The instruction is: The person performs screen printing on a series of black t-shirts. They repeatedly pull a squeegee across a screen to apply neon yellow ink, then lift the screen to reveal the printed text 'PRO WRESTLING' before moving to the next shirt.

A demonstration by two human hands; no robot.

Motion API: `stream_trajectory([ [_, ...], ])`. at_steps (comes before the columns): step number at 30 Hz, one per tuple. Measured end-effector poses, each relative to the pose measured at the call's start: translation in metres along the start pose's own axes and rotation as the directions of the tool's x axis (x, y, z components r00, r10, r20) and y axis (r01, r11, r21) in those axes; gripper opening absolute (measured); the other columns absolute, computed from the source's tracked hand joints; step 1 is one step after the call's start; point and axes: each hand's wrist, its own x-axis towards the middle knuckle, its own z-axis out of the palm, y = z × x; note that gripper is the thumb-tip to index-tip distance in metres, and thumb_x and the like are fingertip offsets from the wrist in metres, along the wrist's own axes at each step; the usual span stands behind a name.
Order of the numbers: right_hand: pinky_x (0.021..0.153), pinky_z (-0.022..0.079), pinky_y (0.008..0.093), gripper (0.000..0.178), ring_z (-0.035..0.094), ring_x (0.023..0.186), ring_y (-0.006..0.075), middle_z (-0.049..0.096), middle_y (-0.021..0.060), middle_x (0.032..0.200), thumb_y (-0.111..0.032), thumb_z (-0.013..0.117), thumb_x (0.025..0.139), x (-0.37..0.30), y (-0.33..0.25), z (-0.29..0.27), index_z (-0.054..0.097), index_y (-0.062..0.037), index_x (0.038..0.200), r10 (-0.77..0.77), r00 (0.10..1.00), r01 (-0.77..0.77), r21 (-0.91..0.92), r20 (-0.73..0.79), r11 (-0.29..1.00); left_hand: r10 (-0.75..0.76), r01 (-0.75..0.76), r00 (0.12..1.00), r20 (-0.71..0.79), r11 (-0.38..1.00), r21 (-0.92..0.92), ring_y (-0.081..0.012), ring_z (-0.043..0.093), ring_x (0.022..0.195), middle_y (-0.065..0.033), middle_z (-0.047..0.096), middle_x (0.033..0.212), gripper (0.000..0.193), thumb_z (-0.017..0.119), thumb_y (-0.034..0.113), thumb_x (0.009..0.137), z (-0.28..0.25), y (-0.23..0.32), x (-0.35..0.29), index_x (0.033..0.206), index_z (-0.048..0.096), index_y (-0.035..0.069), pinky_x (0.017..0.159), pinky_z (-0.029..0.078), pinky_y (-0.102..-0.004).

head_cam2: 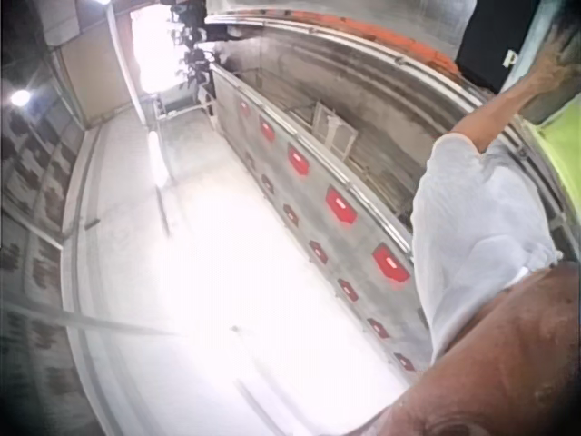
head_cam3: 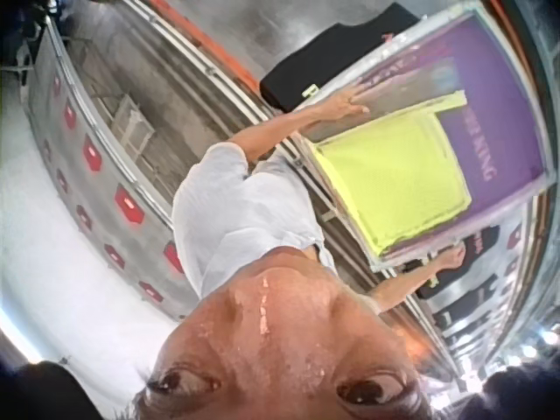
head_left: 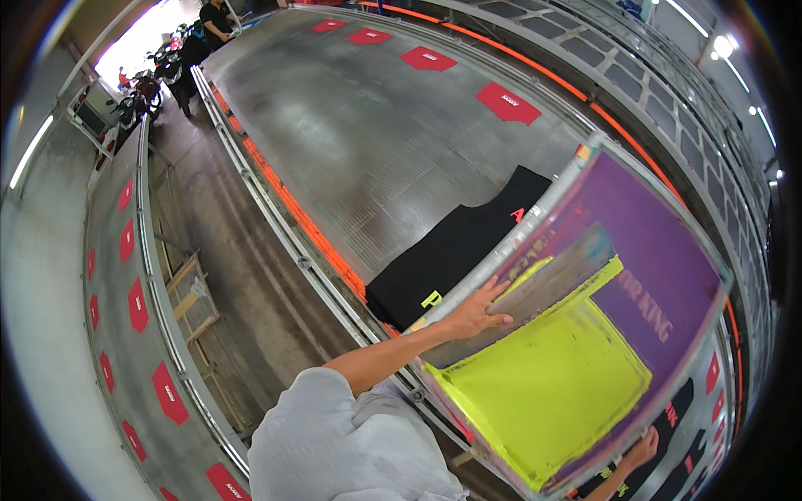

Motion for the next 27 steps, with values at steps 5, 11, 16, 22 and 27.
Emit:
stream_trajectory([
  [5,0.071,0.048,0.0287,0.035,0.062,0.081,0.0157,0.07,0.007,0.099,-0.023,0.059,0.098,-0.007,0.068,-0.143,0.066,0.0045,0.119,0.209,0.965,-0.222,-0.067,-0.16,0.973,-0.076,0.077,0.997,0.018,0.997,-0.031,-0.0382,0.037,0.143,-0.03,0.028,0.158,0.096,0.071,0.054,0.087,0.044,-0.022,0.006,0.158,0.025,0.008,0.115,0.031,-0.0421],
  [11,0.068,0.047,0.0271,0.034,0.06,0.08,0.0136,0.07,0.0056,0.098,-0.021,0.059,0.098,-0.128,0.095,-0.233,0.066,0.0044,0.119,0.125,0.919,-0.157,-0.058,-0.374,0.986,-0.316,0.362,0.929,0.192,0.882,-0.302,-0.0142,0.065,0.08,-0.0059,0.072,0.091,0.051,0.076,0.046,0.085,0.107,0.022,0.002,0.109,0.073,0.0,0.072,0.053,-0.0331],
  [16,0.071,0.048,0.027,0.032,0.061,0.082,0.0126,0.071,0.0059,0.1,-0.019,0.06,0.096,-0.233,0.132,-0.313,0.069,0.0041,0.116,0.274,0.837,-0.153,0.278,-0.474,0.948,-0.293,0.351,0.931,0.217,0.881,-0.317,-0.0168,0.066,0.073,-0.0069,0.07,0.084,0.042,0.07,0.038,0.088,0.209,0.078,-0.024,0.1,0.073,-0.003,0.066,0.053,-0.0353],
  [22,0.061,0.041,0.0257,0.022,0.052,0.067,0.0072,0.061,-0.0027,0.073,-0.019,0.066,0.089,-0.376,0.151,-0.436,0.074,0.0011,0.096,0.446,0.465,-0.289,0.346,-0.765,0.893,0.145,0.172,0.812,0.566,0.866,-0.469,-0.0201,0.066,0.076,-0.0088,0.066,0.091,0.037,0.067,0.031,0.094,0.361,0.159,-0.066,0.108,0.062,-0.002,0.068,0.055,-0.0355],
  [27,0.059,0.039,0.0244,0.025,0.051,0.066,0.006,0.062,-0.0022,0.073,-0.022,0.069,0.088,-0.461,0.114,-0.4,0.074,0.0022,0.095,0.458,0.179,-0.286,0.399,-0.871,0.871,0.03,0.267,0.782,0.622,0.886,-0.379,-0.0248,0.065,0.085,-0.0135,0.059,0.101,0.053,0.074,0.034,0.089,0.434,0.183,-0.005,0.116,0.043,0.0,0.073,0.057,-0.0389],
])
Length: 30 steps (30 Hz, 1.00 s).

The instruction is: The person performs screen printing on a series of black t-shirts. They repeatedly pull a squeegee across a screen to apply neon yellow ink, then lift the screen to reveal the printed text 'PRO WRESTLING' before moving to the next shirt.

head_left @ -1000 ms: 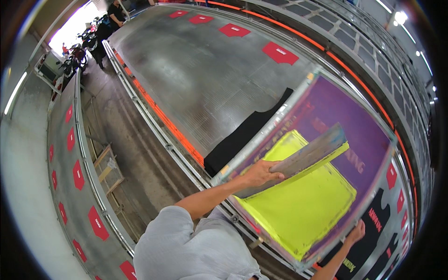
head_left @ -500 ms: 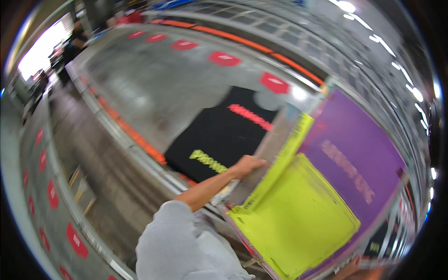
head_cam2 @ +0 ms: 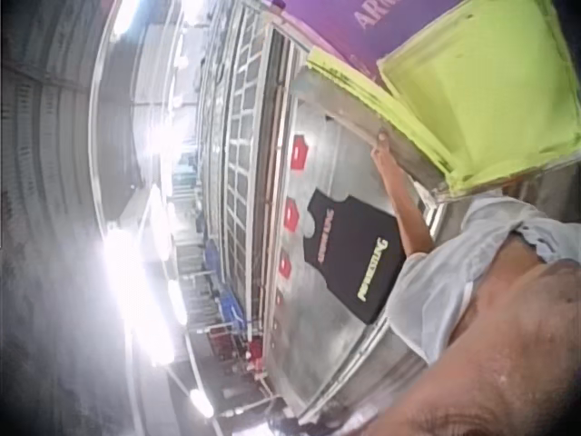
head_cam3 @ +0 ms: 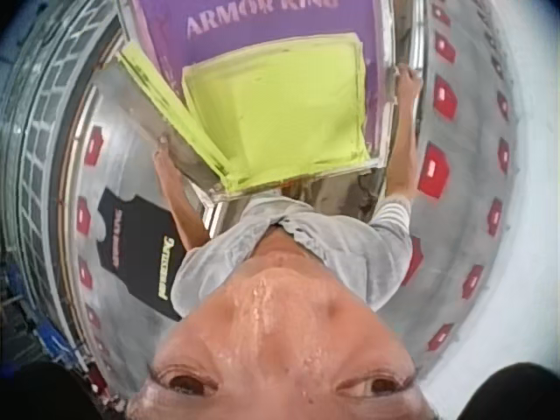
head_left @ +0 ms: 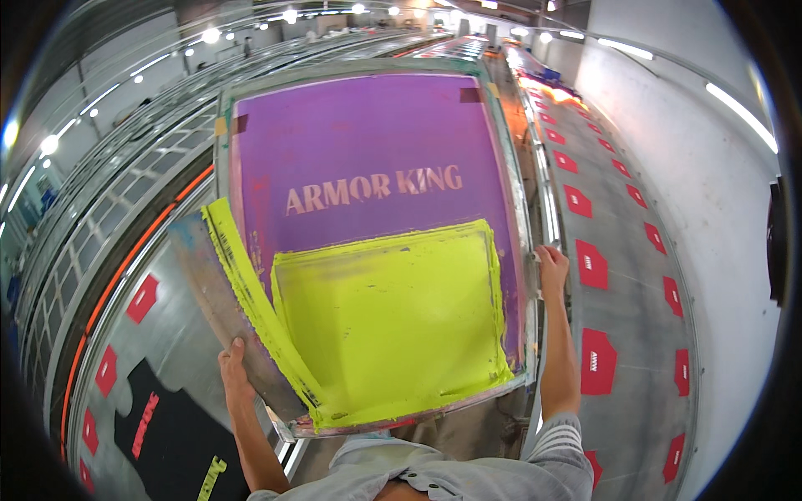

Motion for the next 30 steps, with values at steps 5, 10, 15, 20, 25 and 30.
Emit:
stream_trajectory([
  [5,0.048,0.033,0.0244,0.023,0.046,0.054,0.0038,0.055,-0.0038,0.064,-0.021,0.066,0.092,-0.114,-0.007,-0.1,0.073,0.0005,0.092,-0.078,0.945,0.041,-0.122,-0.317,0.992,-0.067,0.087,0.866,0.496,0.996,-0.017,-0.0222,0.067,0.081,-0.0127,0.066,0.098,0.046,0.072,0.031,0.089,-0.001,-0.029,0.043,0.115,0.055,-0.003,0.072,0.057,-0.0372],
  [10,0.037,0.019,0.023,0.014,0.031,0.043,0.0014,0.037,-0.0103,0.056,-0.026,0.068,0.092,-0.224,0.011,-0.165,0.069,-0.0132,0.087,-0.167,0.863,0.166,-0.045,-0.476,0.985,-0.108,0.079,0.684,0.721,0.994,0.074,-0.0148,0.065,0.079,-0.0048,0.07,0.094,0.036,0.071,0.027,0.09,0.053,-0.028,0.081,0.112,0.07,-0.001,0.074,0.052,-0.0326],
  [15,0.038,0.019,0.0229,0.017,0.03,0.043,0.002,0.035,-0.0098,0.056,-0.028,0.064,0.094,-0.367,0.051,-0.184,0.069,-0.0126,0.092,-0.006,0.598,0.03,0.015,-0.801,0.999,-0.131,0.119,0.406,0.904,0.989,0.09,-0.0173,0.068,0.086,-0.0086,0.072,0.101,0.049,0.076,0.036,0.087,0.091,-0.059,0.122,0.12,0.069,0.0,0.079,0.054,-0.0347],
  [20,0.04,0.019,0.0251,0.026,0.027,0.045,0.0041,0.037,-0.0059,0.056,-0.033,0.059,0.098,-0.591,0.044,-0.176,0.07,-0.0103,0.095,-0.062,0.459,-0.045,-0.093,-0.886,0.995,-0.085,0.116,0.098,0.992,0.991,0.073,-0.0184,0.067,0.089,-0.0094,0.071,0.105,0.053,0.075,0.039,0.087,0.079,-0.07,0.129,0.124,0.067,0.001,0.082,0.054,-0.0355],
  [25,0.042,0.018,0.0271,0.035,0.025,0.047,0.0055,0.033,-0.0057,0.056,-0.039,0.057,0.099,-0.719,0.047,-0.111,0.072,-0.0076,0.097,-0.316,0.194,-0.034,-0.328,-0.929,0.944,-0.08,0.114,-0.067,0.995,0.99,0.087,-0.0194,0.067,0.091,-0.0103,0.071,0.105,0.054,0.075,0.038,0.087,0.034,-0.076,0.153,0.123,0.067,-0.001,0.082,0.053,-0.0357],
  [30,0.043,0.017,0.0269,0.037,0.023,0.047,0.0055,0.031,-0.0061,0.056,-0.039,0.057,0.099,-0.79,0.029,-0.037,0.073,-0.0063,0.097,-0.31,0.126,-0.061,-0.319,-0.942,0.946,-0.057,0.111,-0.13,0.99,0.991,0.071,-0.0187,0.066,0.09,-0.0111,0.071,0.104,0.052,0.077,0.038,0.084,0.01,-0.069,0.179,0.113,0.07,-0.005,0.079,0.053,-0.0351],
])
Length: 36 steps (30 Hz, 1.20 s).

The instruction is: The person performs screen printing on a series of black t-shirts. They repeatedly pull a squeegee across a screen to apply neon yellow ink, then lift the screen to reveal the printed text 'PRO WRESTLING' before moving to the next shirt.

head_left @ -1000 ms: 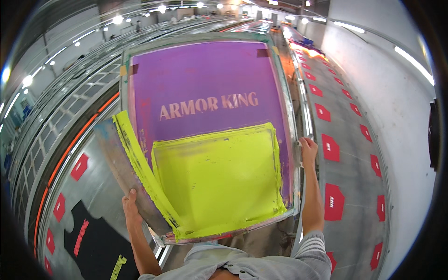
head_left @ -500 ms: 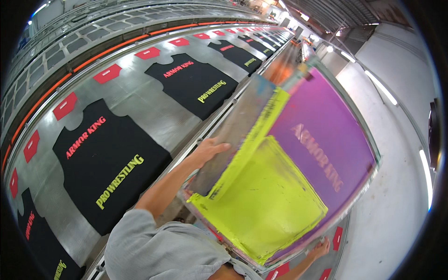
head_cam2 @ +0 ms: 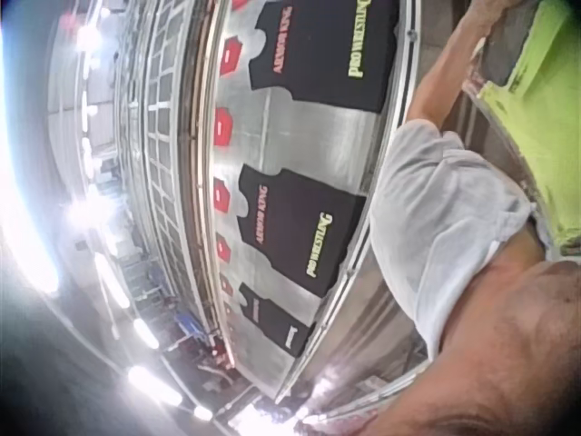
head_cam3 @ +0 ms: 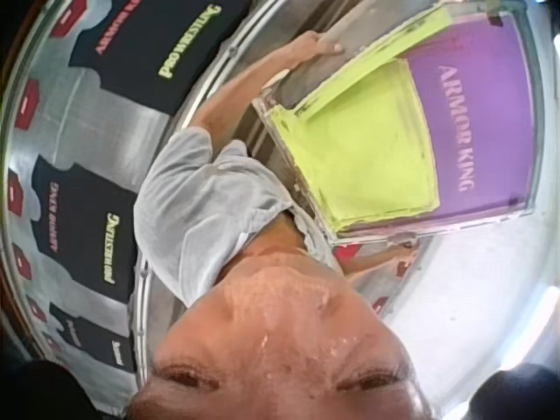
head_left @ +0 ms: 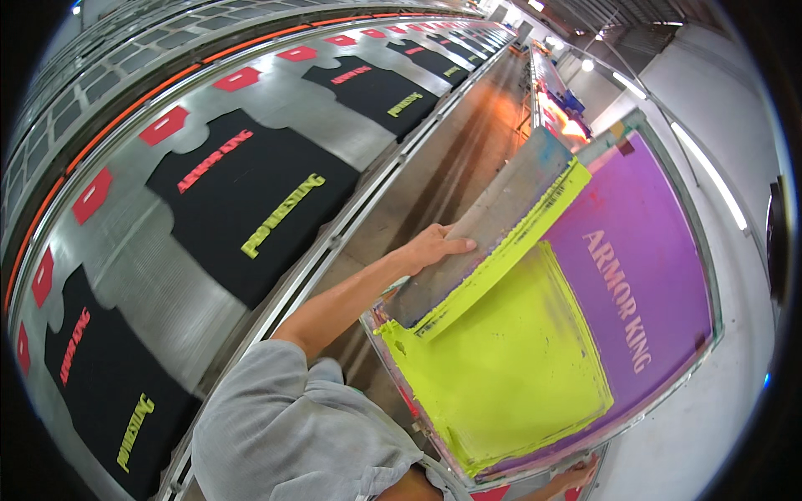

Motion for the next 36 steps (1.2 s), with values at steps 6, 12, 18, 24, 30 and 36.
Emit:
stream_trajectory([
  [6,0.043,0.015,0.025,0.031,0.023,0.046,0.0039,0.029,-0.0074,0.055,-0.034,0.058,0.099,-0.002,-0.009,-0.01,0.073,-0.0064,0.096,-0.297,0.954,0.299,0.076,-0.039,0.951,0.036,-0.037,0.999,-0.027,0.998,-0.042,-0.0187,0.069,0.083,-0.0115,0.073,0.096,0.052,0.076,0.038,0.085,-0.002,-0.016,-0.002,0.111,0.07,-0.007,0.078,0.054,-0.0325],
  [12,0.042,0.017,0.023,0.029,0.027,0.046,0.0039,0.035,-0.0063,0.057,-0.032,0.06,0.096,0.01,-0.017,-0.022,0.073,-0.0061,0.093,-0.161,0.986,0.164,0.143,-0.036,0.976,0.074,-0.081,0.994,-0.079,0.993,-0.089,-0.0184,0.069,0.076,-0.0111,0.073,0.093,0.049,0.077,0.037,0.085,0.02,-0.029,-0.011,0.106,0.072,-0.006,0.072,0.055,-0.0333],
  [18,0.039,0.018,0.0234,0.025,0.029,0.043,0.0035,0.038,-0.006,0.057,-0.03,0.061,0.096,-0.003,-0.098,-0.08,0.071,-0.0073,0.094,0.153,0.988,-0.153,0.102,0.012,0.983,-0.099,0.094,0.995,-0.012,0.975,-0.203,-0.0173,0.068,0.074,-0.0102,0.073,0.092,0.046,0.077,0.036,0.085,0.034,-0.02,-0.025,0.105,0.072,-0.005,0.07,0.055,-0.0331],
  [24,0.035,0.022,0.0214,0.022,0.033,0.04,0.003,0.044,-0.0049,0.056,-0.031,0.064,0.095,-0.024,-0.158,-0.083,0.069,-0.0102,0.1,0.271,0.961,-0.274,0.055,0.058,0.96,-0.196,0.195,0.981,0.012,0.97,-0.148,-0.0184,0.069,0.076,-0.0115,0.072,0.095,0.049,0.077,0.036,0.086,0.026,-0.013,-0.008,0.11,0.07,-0.006,0.071,0.055,-0.0339],
  [30,0.038,0.028,0.0216,0.021,0.041,0.046,0.0046,0.049,-0.0031,0.061,-0.025,0.063,0.096,0.007,-0.155,-0.067,0.066,-0.0065,0.106,0.222,0.955,-0.226,0.0,0.197,0.974,-0.161,0.144,0.965,-0.205,0.985,-0.098,-0.0228,0.071,0.08,-0.0159,0.072,0.096,0.055,0.078,0.038,0.085,0.038,-0.005,-0.037,0.111,0.067,-0.009,0.073,0.057,-0.0381],
  [36,0.035,0.026,0.0214,0.027,0.039,0.041,0.005,0.046,-0.0035,0.058,-0.029,0.059,0.101,0.037,-0.123,-0.033,0.063,-0.009,0.117,0.099,0.934,-0.119,0.035,0.344,0.992,-0.158,0.131,0.974,-0.165,0.978,-0.165,-0.0237,0.071,0.084,-0.0163,0.072,0.097,0.056,0.078,0.039,0.085,0.027,-0.025,-0.037,0.111,0.067,-0.008,0.073,0.057,-0.0395],
])
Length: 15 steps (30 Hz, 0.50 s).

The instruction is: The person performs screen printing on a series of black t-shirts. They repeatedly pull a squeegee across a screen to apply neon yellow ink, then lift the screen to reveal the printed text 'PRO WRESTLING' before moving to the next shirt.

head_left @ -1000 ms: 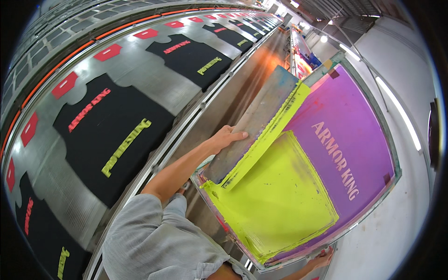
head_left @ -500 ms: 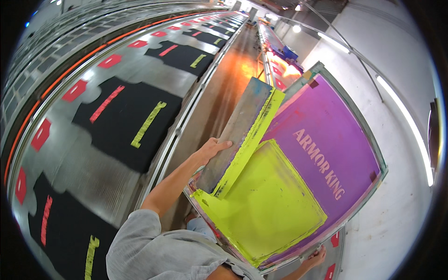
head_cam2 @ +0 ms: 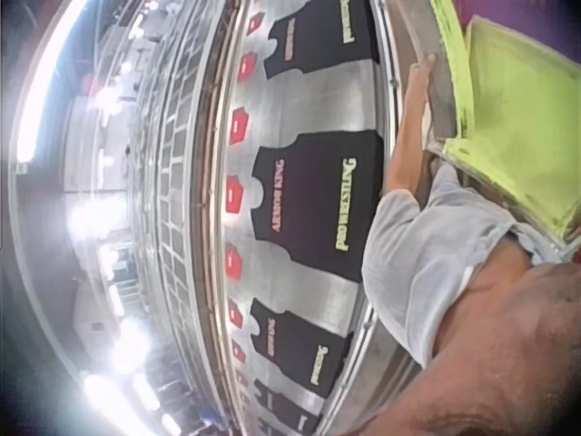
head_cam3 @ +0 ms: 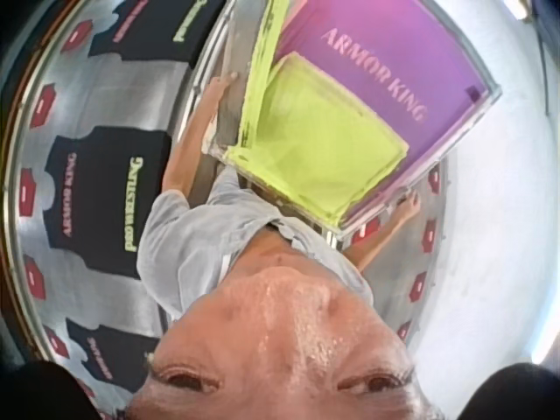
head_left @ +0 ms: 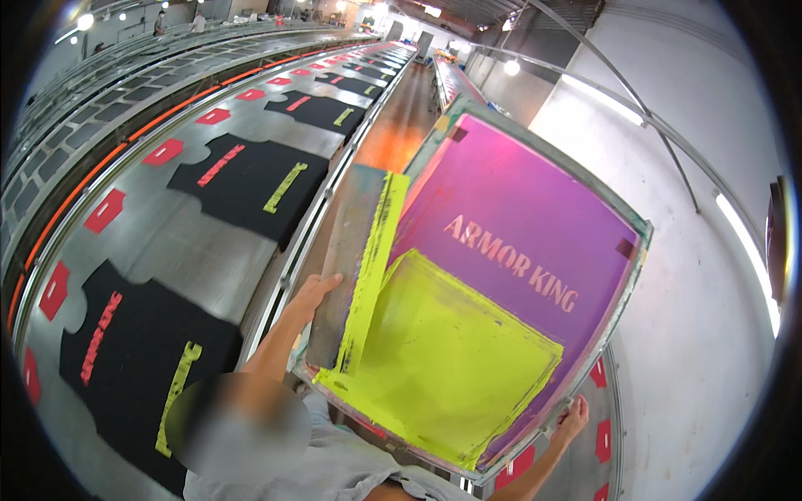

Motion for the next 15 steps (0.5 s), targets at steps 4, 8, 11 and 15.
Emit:
stream_trajectory([
  [4,0.035,0.027,0.0213,0.028,0.04,0.041,0.0056,0.046,-0.0031,0.057,-0.031,0.056,0.102,-0.002,-0.004,-0.006,0.063,-0.0095,0.118,0.035,0.997,-0.034,0.009,-0.068,0.999,0.048,-0.042,0.996,0.073,0.996,-0.075,-0.0246,0.071,0.085,-0.0169,0.071,0.099,0.057,0.078,0.04,0.085,-0.008,-0.011,0.018,0.112,0.066,-0.009,0.074,0.057,-0.0406],
  [8,0.035,0.028,0.0214,0.027,0.04,0.041,0.0058,0.045,-0.0031,0.056,-0.031,0.054,0.103,-0.033,-0.003,-0.031,0.064,-0.01,0.116,0.078,0.996,-0.079,-0.028,-0.035,0.996,0.105,-0.096,0.99,0.098,0.991,-0.09,-0.0247,0.071,0.086,-0.0167,0.071,0.099,0.056,0.077,0.04,0.086,-0.004,-0.022,0.015,0.112,0.066,-0.008,0.075,0.057,-0.0392],
  [11,0.034,0.026,0.022,0.025,0.038,0.04,0.0057,0.045,-0.0033,0.056,-0.03,0.054,0.103,-0.047,0.006,-0.039,0.064,-0.0103,0.114,-0.024,0.994,0.023,-0.01,-0.106,1.0,0.118,-0.099,0.977,0.176,0.989,-0.113,-0.0206,0.071,0.081,-0.0116,0.073,0.097,0.046,0.072,0.039,0.091,0.003,-0.03,0.018,0.109,0.069,-0.003,0.074,0.057,-0.0381],
  [15,0.035,0.025,0.0221,0.024,0.037,0.04,0.0054,0.046,-0.0035,0.056,-0.03,0.054,0.103,-0.052,0.02,-0.035,0.065,-0.0104,0.112,-0.059,0.98,0.075,0.078,-0.192,0.994,0.137,-0.115,0.964,0.229,0.987,-0.108,-0.021,0.071,0.081,-0.0124,0.073,0.097,0.044,0.071,0.038,0.091,0.01,-0.041,0.042,0.109,0.07,-0.003,0.074,0.057,-0.0375],
])
